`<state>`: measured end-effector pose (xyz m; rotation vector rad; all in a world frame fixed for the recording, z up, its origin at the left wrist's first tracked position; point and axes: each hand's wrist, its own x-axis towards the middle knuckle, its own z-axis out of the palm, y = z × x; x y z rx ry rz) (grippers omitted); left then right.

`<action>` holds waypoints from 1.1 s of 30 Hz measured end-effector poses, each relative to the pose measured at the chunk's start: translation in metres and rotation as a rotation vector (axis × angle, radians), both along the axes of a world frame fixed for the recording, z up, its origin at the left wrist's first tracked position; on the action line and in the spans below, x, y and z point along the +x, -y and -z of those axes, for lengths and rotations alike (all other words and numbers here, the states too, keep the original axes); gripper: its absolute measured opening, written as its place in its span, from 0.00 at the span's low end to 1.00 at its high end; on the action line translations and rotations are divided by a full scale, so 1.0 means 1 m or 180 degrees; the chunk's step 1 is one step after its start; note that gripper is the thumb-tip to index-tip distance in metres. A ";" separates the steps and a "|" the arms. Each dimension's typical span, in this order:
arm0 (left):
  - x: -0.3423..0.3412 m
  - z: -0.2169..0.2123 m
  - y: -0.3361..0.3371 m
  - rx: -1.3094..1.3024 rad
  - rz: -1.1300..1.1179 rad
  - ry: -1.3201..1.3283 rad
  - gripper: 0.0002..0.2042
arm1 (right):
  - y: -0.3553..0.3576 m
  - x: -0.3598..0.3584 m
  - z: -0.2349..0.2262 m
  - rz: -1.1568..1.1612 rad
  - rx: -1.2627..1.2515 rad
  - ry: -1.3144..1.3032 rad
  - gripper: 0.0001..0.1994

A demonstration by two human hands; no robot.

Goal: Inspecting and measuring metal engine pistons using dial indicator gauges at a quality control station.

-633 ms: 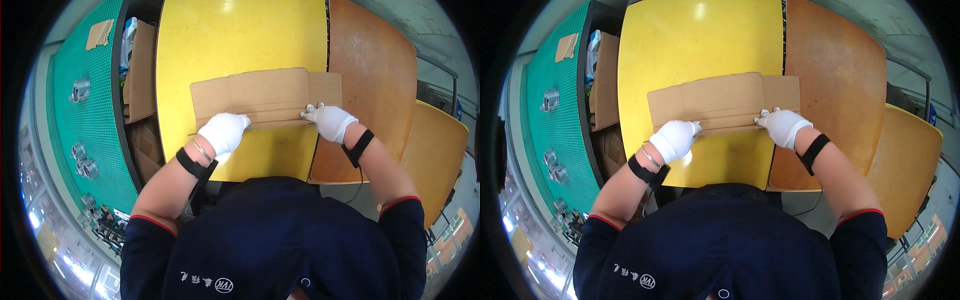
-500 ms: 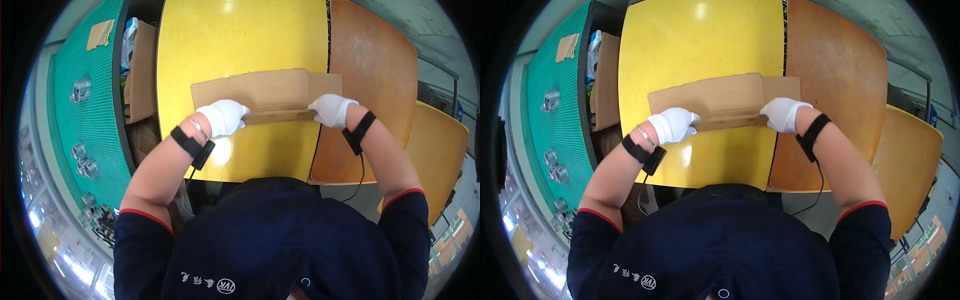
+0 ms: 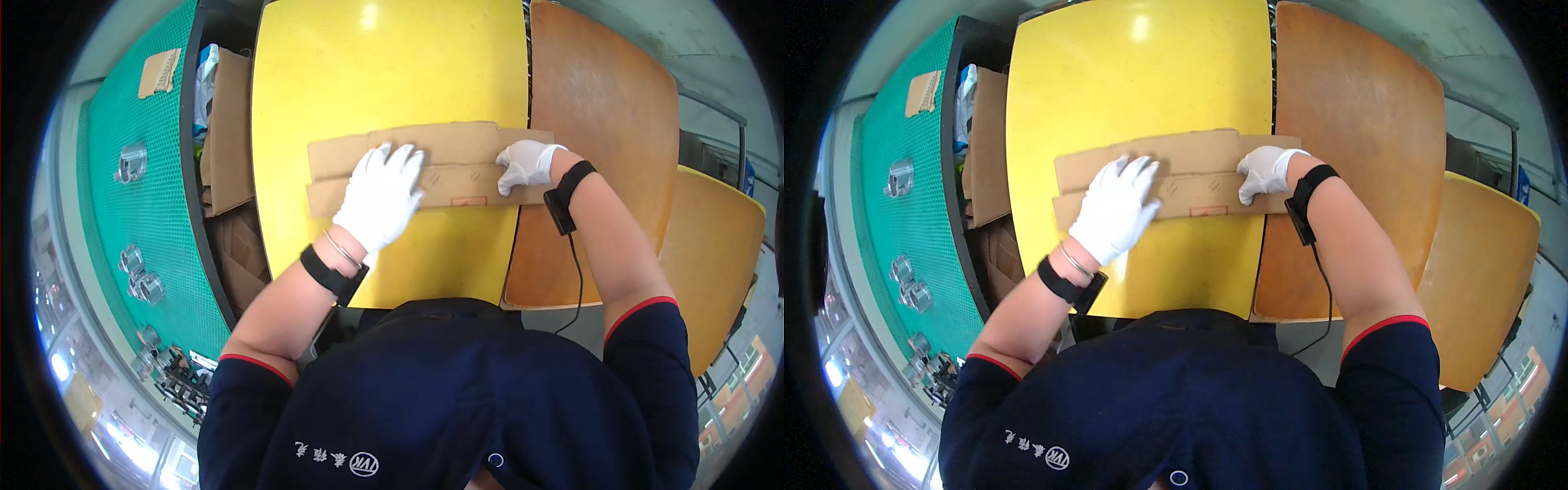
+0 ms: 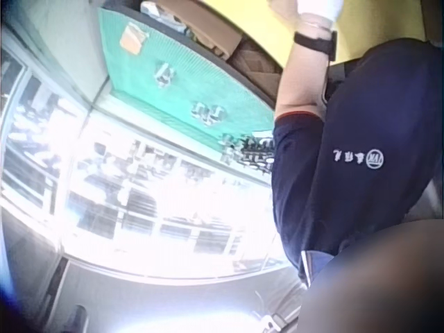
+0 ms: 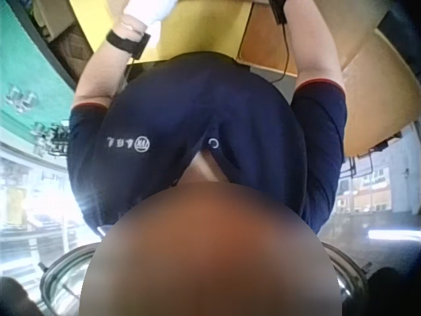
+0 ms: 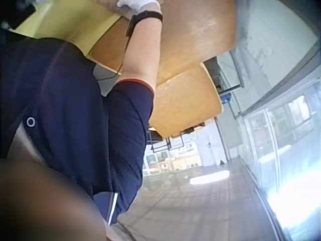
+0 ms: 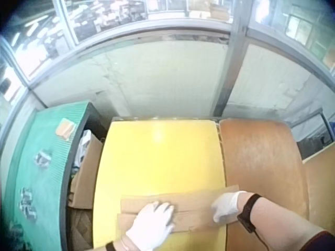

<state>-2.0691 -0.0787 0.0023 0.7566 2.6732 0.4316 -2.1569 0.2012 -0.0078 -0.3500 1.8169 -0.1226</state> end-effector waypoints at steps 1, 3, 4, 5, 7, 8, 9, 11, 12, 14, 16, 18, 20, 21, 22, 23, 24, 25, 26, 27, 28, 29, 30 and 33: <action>0.004 -0.006 -0.013 0.0015 0.0071 -0.0437 0.31 | -0.008 0.002 0.006 0.0191 -0.0120 -0.0148 0.36; 0.016 0.008 -0.022 -0.0019 0.0321 -0.0448 0.33 | -0.005 -0.001 0.004 0.0268 -0.0159 -0.0184 0.37; 0.020 0.017 -0.024 -0.0046 0.0579 -0.0454 0.35 | -0.002 -0.003 0.003 0.0195 -0.0127 -0.0137 0.37; 0.018 0.021 -0.025 -0.0043 0.0582 -0.0463 0.35 | 0.001 -0.004 0.000 0.0142 -0.0075 -0.0087 0.37; 0.009 0.032 -0.027 -0.0048 0.0525 -0.0415 0.37 | 0.007 -0.009 -0.005 0.0068 -0.0019 -0.0025 0.36; 0.004 0.034 -0.027 -0.0045 0.0525 -0.0415 0.37 | 0.008 -0.009 -0.007 -0.0012 0.0034 0.0053 0.36; -0.001 0.036 -0.026 -0.0085 0.0573 -0.0451 0.37 | 0.007 -0.007 -0.006 -0.0015 0.0033 0.0054 0.36; -0.008 0.040 -0.026 -0.0113 0.0621 -0.0486 0.37 | 0.002 -0.002 -0.001 0.0074 -0.0123 -0.0150 0.29; -0.014 0.040 -0.028 -0.0075 0.0718 -0.0495 0.37 | -0.008 0.002 0.010 0.0096 -0.0097 -0.0159 0.29; -0.019 0.040 -0.032 -0.0018 0.0829 -0.0500 0.37 | -0.024 0.009 0.035 0.0326 -0.0781 -0.0333 0.23; -0.021 0.043 -0.025 0.0027 0.0797 -0.0405 0.35 | -0.005 0.028 0.033 0.0402 -0.0522 -0.0960 0.23; -0.025 0.042 -0.026 0.0107 0.0709 -0.0347 0.34 | 0.001 0.054 0.027 0.0552 -0.0229 -0.2063 0.27; -0.030 0.043 -0.028 0.0186 0.0628 -0.0276 0.32 | 0.006 0.069 0.028 0.0663 -0.0182 -0.2651 0.25; -0.034 0.047 -0.028 0.0145 0.0649 -0.0370 0.30 | 0.009 0.073 0.029 0.0720 -0.0158 -0.2879 0.25; -0.036 0.050 -0.029 0.0101 0.0670 -0.0466 0.29 | 0.011 0.073 0.030 0.0723 -0.0151 -0.2865 0.25; -0.035 0.052 -0.028 0.0098 0.0673 -0.0443 0.29 | 0.016 0.072 0.025 0.0717 0.0039 -0.2739 0.20; -0.034 0.054 -0.027 0.0097 0.0642 -0.0495 0.28 | 0.018 0.071 0.023 0.0710 0.0224 -0.2615 0.15; -0.033 0.055 -0.025 0.0092 0.0611 -0.0550 0.28 | 0.018 0.071 0.028 0.0718 0.0214 -0.2598 0.15; -0.033 0.055 -0.028 0.0108 0.0628 -0.0542 0.28 | 0.012 0.072 0.035 0.0864 -0.0202 -0.3571 0.15; -0.033 0.055 -0.030 0.0023 0.0654 -0.0595 0.29 | 0.006 0.074 0.041 0.0999 -0.0641 -0.4541 0.19; -0.034 0.054 -0.032 -0.0064 0.0681 -0.0653 0.30 | 0.001 0.076 0.046 0.1149 -0.0783 -0.4418 0.30; -0.034 0.052 -0.032 -0.0070 0.0697 -0.0652 0.30 | 0.002 0.076 0.050 0.1167 -0.0779 -0.4419 0.30; -0.033 0.049 -0.033 -0.0077 0.0719 -0.0555 0.31 | 0.001 0.077 0.053 0.1127 -0.0683 -0.4413 0.30; -0.038 0.041 -0.031 -0.0109 0.0940 -0.0486 0.33 | 0.000 0.075 0.051 0.1141 -0.0610 -0.4344 0.29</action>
